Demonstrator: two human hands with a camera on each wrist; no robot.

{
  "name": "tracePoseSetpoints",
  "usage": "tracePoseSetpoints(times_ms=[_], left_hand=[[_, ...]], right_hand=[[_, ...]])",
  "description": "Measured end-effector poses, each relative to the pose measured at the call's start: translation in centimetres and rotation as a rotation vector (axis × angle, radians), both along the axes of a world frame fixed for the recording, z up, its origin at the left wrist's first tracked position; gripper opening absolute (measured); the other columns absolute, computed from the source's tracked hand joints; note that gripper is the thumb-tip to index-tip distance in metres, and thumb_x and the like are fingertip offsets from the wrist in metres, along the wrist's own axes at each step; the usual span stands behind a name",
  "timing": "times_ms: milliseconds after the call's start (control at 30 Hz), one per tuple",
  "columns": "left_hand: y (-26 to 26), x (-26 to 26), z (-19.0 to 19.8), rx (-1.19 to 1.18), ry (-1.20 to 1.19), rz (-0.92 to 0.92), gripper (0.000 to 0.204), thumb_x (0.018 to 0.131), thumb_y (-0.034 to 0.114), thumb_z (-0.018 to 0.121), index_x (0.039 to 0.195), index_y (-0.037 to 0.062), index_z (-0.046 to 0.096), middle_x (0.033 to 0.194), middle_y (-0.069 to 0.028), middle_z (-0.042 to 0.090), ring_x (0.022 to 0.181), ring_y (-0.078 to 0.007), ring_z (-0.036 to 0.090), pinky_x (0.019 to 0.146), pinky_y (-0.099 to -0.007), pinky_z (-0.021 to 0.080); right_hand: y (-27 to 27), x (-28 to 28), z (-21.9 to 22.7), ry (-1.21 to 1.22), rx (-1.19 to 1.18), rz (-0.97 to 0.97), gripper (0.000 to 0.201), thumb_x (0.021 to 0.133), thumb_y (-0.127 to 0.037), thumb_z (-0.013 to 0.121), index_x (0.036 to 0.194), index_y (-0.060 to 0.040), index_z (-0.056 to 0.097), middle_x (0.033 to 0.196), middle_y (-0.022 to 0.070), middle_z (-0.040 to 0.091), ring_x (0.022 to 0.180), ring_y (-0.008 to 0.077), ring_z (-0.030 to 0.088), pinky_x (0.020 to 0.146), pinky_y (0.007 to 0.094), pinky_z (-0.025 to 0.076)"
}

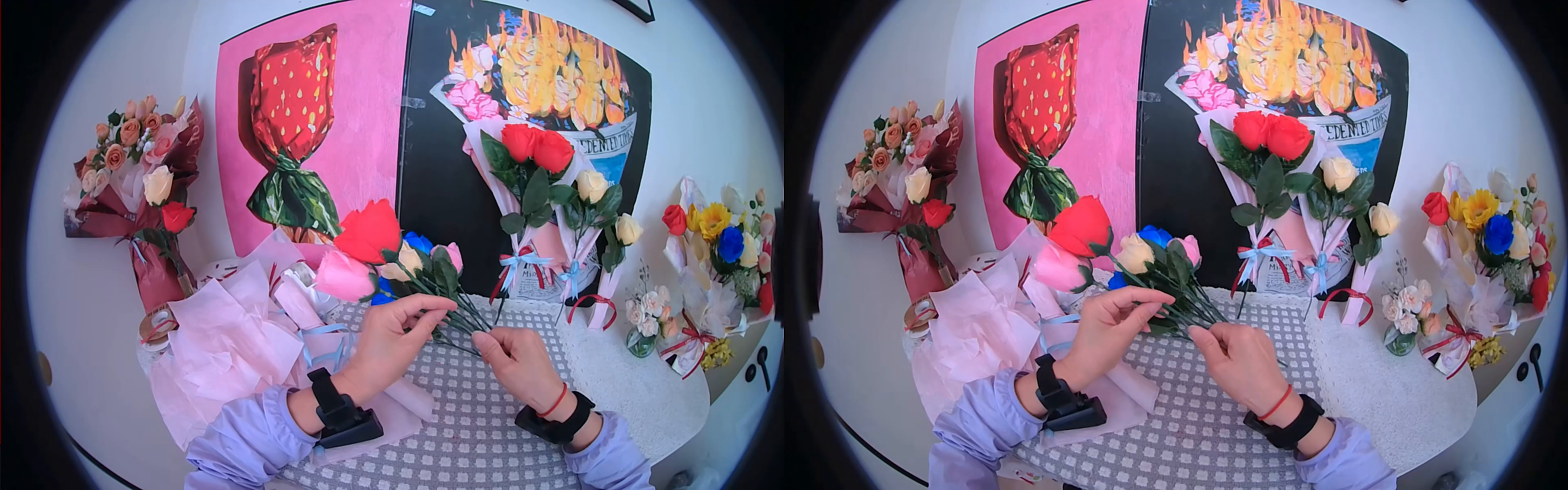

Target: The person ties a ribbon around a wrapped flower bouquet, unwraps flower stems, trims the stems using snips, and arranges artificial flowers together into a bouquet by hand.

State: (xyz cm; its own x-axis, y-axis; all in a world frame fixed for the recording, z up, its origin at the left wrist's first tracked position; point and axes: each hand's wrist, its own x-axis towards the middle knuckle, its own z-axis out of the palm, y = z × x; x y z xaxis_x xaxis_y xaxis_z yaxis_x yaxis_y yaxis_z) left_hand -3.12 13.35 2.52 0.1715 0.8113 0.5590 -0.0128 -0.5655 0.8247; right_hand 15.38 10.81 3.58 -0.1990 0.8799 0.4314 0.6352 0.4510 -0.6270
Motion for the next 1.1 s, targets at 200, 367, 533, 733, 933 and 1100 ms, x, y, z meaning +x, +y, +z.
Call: tracePoseSetpoints(times_ms=[200, 367, 533, 733, 933, 1100], left_hand=[[0.15, 0.0, 0.13, 0.047, -0.03, 0.039, 0.015, 0.085, 0.006, 0.053, 0.097, 0.0032, 0.062, 0.087, -0.0003, 0.064, 0.068, -0.0015, 0.053, 0.057, -0.0165, 0.043], [0.09, -0.3, 0.38, -0.011, -0.055, 0.044, 0.016, 0.085, 0.009, 0.053, 0.098, 0.0039, 0.062, 0.082, 0.0014, 0.062, 0.069, -0.0023, 0.053, 0.058, -0.0177, 0.043], [0.21, -0.16, 0.21, 0.016, -0.079, 0.026, 0.015, 0.086, 0.007, 0.053, 0.097, 0.0036, 0.062, 0.09, -0.0011, 0.064, 0.06, 0.0, 0.049, 0.054, -0.0152, 0.041], [0.28, -0.17, 0.17, 0.012, -0.072, 0.017, 0.015, 0.086, 0.007, 0.053, 0.097, 0.0037, 0.062, 0.091, -0.0014, 0.064, 0.067, -0.0013, 0.054, 0.056, -0.0159, 0.042], [0.27, -0.2, 0.24, -0.006, -0.073, 0.002, 0.015, 0.086, 0.007, 0.052, 0.097, 0.0037, 0.062, 0.091, -0.0013, 0.064, 0.07, -0.0019, 0.055, 0.056, -0.0162, 0.042], [0.12, -0.18, 0.15, 0.01, -0.013, 0.035, 0.015, 0.086, 0.007, 0.052, 0.097, 0.0034, 0.062, 0.09, -0.0014, 0.064, 0.069, -0.0018, 0.054, 0.056, -0.0164, 0.042]], right_hand=[[0.08, 0.47, 0.11, 0.026, -0.025, 0.003, 0.041, 0.084, -0.03, 0.053, 0.058, 0.0013, 0.055, 0.045, 0.0156, 0.045, 0.039, 0.028, 0.044, 0.042, 0.0374, 0.033], [-0.02, 0.36, 0.37, -0.013, -0.033, -0.011, 0.041, 0.084, -0.029, 0.053, 0.058, 0.0022, 0.054, 0.046, 0.0174, 0.045, 0.04, 0.03, 0.044, 0.042, 0.0381, 0.033], [-0.01, 0.35, 0.45, -0.015, -0.048, -0.022, 0.04, 0.084, -0.029, 0.053, 0.06, 0.0025, 0.056, 0.049, 0.0191, 0.047, 0.044, 0.0335, 0.047, 0.044, 0.0397, 0.035], [-0.06, 0.29, 0.45, -0.02, -0.049, -0.032, 0.04, 0.084, -0.029, 0.053, 0.06, 0.0024, 0.056, 0.049, 0.0193, 0.047, 0.045, 0.0336, 0.048, 0.045, 0.0399, 0.035], [-0.02, 0.25, 0.38, -0.044, -0.031, -0.036, 0.04, 0.084, -0.029, 0.053, 0.061, 0.0026, 0.056, 0.049, 0.0194, 0.047, 0.044, 0.0337, 0.048, 0.044, 0.0401, 0.034], [0.03, 0.24, 0.3, -0.049, -0.018, -0.036, 0.039, 0.084, -0.029, 0.053, 0.061, 0.0022, 0.055, 0.049, 0.019, 0.047, 0.044, 0.0336, 0.048, 0.044, 0.0401, 0.034]])
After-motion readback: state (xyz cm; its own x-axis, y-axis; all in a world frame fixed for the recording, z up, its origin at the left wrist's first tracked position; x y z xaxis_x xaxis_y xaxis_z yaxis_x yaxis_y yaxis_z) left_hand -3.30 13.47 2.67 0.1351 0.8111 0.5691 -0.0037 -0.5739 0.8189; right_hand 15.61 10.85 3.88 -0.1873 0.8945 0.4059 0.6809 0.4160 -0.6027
